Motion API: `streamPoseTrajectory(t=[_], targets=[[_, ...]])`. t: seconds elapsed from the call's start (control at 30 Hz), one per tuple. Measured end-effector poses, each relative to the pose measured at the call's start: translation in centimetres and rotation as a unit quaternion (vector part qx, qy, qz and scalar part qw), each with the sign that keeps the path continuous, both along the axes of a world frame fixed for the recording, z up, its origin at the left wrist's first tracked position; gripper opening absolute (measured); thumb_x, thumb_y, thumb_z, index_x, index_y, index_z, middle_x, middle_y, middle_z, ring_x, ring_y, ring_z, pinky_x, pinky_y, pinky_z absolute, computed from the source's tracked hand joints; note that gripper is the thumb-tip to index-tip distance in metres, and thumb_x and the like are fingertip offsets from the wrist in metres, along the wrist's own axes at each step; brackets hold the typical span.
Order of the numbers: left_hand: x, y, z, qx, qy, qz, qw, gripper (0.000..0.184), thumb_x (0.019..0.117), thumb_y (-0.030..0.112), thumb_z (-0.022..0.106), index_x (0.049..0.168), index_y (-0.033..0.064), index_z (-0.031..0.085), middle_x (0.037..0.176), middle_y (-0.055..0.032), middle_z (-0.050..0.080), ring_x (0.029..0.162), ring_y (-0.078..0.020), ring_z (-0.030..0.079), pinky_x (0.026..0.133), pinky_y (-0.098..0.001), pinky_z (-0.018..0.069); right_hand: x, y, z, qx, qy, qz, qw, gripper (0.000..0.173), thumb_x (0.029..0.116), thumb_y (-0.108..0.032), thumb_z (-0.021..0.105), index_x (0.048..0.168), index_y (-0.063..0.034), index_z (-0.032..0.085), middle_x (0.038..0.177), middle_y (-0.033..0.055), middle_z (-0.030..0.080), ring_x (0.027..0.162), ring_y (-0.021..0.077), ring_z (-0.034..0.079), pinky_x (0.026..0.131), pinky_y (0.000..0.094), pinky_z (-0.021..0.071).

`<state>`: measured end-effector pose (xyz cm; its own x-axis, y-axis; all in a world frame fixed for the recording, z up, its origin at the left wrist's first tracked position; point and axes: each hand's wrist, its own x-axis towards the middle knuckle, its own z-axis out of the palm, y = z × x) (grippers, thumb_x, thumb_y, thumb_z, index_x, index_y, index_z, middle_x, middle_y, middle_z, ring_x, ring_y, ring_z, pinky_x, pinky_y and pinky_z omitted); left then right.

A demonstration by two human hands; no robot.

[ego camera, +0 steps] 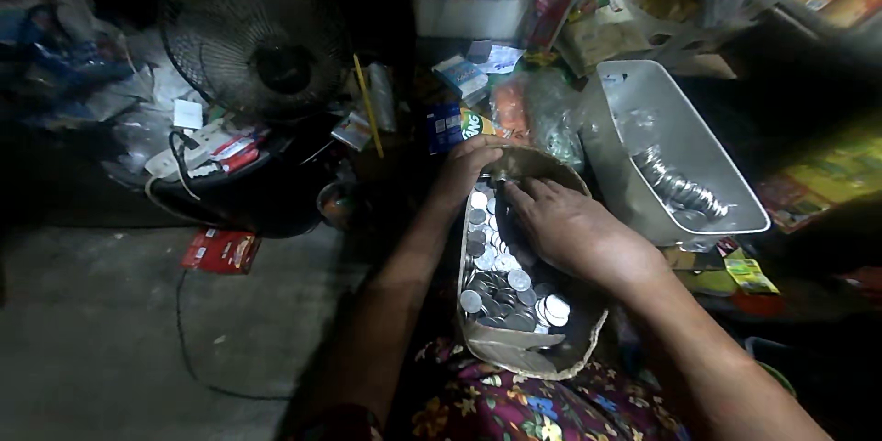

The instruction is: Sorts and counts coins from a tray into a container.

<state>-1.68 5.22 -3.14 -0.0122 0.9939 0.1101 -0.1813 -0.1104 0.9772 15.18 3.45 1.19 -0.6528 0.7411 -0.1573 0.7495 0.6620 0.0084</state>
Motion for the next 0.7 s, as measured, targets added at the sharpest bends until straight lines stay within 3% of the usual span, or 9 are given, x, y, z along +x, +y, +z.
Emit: streamPoseTrajectory(t=[0.07, 0.17, 0.3, 0.43, 0.5, 0.6, 0.7], targets=[[0.0, 0.0, 0.1, -0.001, 0.005, -0.001, 1.000, 0.029, 0.1015, 0.006, 0.041, 0.117, -0.0013, 0.065, 0.106, -0.0080, 0.065, 0.094, -0.0097, 0.061, 0.086, -0.0289, 0.0503, 0.0, 0.0, 0.4, -0.052, 0.004, -0.007, 0.999, 0.049, 0.1040, -0.014, 0.056, 0.151, -0.0020, 0.046, 0.138, 0.0263, 0.057, 0.130, 0.0429, 0.055, 0.107, 0.0557, 0.0452], [-0.1, -0.1, 0.2, 0.003, 0.015, -0.001, 1.000, 0.029, 0.1028, 0.007, 0.041, 0.118, -0.0011, 0.065, 0.108, -0.0075, 0.065, 0.096, -0.0084, 0.060, 0.087, -0.0281, 0.0497, 2.0, 0.0, 1.5, -0.106, 0.113, 0.060, 0.986, 0.035, 0.1029, -0.011, 0.057, 0.137, -0.0121, 0.064, 0.126, 0.0178, 0.066, 0.115, 0.0356, 0.065, 0.097, 0.0550, 0.0520], [-0.1, 0.0, 0.0, 0.008, 0.014, 0.001, 1.000, 0.029, 0.1021, 0.007, 0.042, 0.117, -0.0010, 0.065, 0.106, -0.0065, 0.065, 0.095, -0.0070, 0.060, 0.087, -0.0273, 0.0504, 5.8, 0.7, 4.0, 0.008, 0.259, 0.114, 0.959, 0.037, 0.0942, 0.000, 0.059, 0.128, -0.0092, 0.070, 0.128, 0.0134, 0.067, 0.111, 0.0279, 0.067, 0.093, 0.0490, 0.0561], [0.1, -0.1, 0.2, 0.005, 0.012, 0.011, 1.000, 0.027, 0.1022, 0.006, 0.043, 0.114, -0.0007, 0.066, 0.105, -0.0062, 0.066, 0.094, -0.0068, 0.060, 0.087, -0.0265, 0.0500, 8.1, 1.3, 5.1, 0.142, 0.313, 0.099, 0.934, 0.026, 0.0978, -0.008, 0.054, 0.114, -0.0040, 0.074, 0.109, 0.0125, 0.071, 0.096, 0.0204, 0.069, 0.085, 0.0369, 0.0576], [0.0, -0.2, 0.2, 0.004, 0.011, 0.005, 1.000, 0.027, 0.1022, 0.007, 0.042, 0.115, -0.0004, 0.065, 0.106, -0.0064, 0.066, 0.095, -0.0070, 0.061, 0.087, -0.0267, 0.0504, 8.0, 0.9, 4.8, 0.158, 0.299, 0.095, 0.936, 0.024, 0.0962, -0.007, 0.056, 0.111, -0.0015, 0.075, 0.105, 0.0159, 0.072, 0.094, 0.0276, 0.070, 0.083, 0.0443, 0.0578], [0.0, 0.0, 0.0, 0.012, 0.013, 0.008, 1.000, 0.027, 0.1013, 0.007, 0.042, 0.113, -0.0008, 0.065, 0.104, -0.0058, 0.066, 0.093, -0.0061, 0.060, 0.085, -0.0257, 0.0498, 6.4, 0.1, 3.5, 0.148, 0.208, 0.125, 0.959, 0.017, 0.0820, 0.007, 0.067, 0.095, 0.0004, 0.076, 0.100, 0.0202, 0.071, 0.100, 0.0425, 0.066, 0.083, 0.0585, 0.0538], [0.1, -0.2, 0.2, 0.011, 0.019, 0.010, 1.000, 0.028, 0.1018, 0.005, 0.041, 0.114, -0.0021, 0.065, 0.107, -0.0066, 0.066, 0.095, -0.0068, 0.060, 0.088, -0.0269, 0.0494, 3.8, -0.6, 2.1, 0.131, 0.042, 0.117, 0.983, 0.012, 0.0824, 0.008, 0.073, 0.086, -0.0020, 0.077, 0.096, 0.0162, 0.072, 0.105, 0.0405, 0.064, 0.089, 0.0576, 0.0478]])
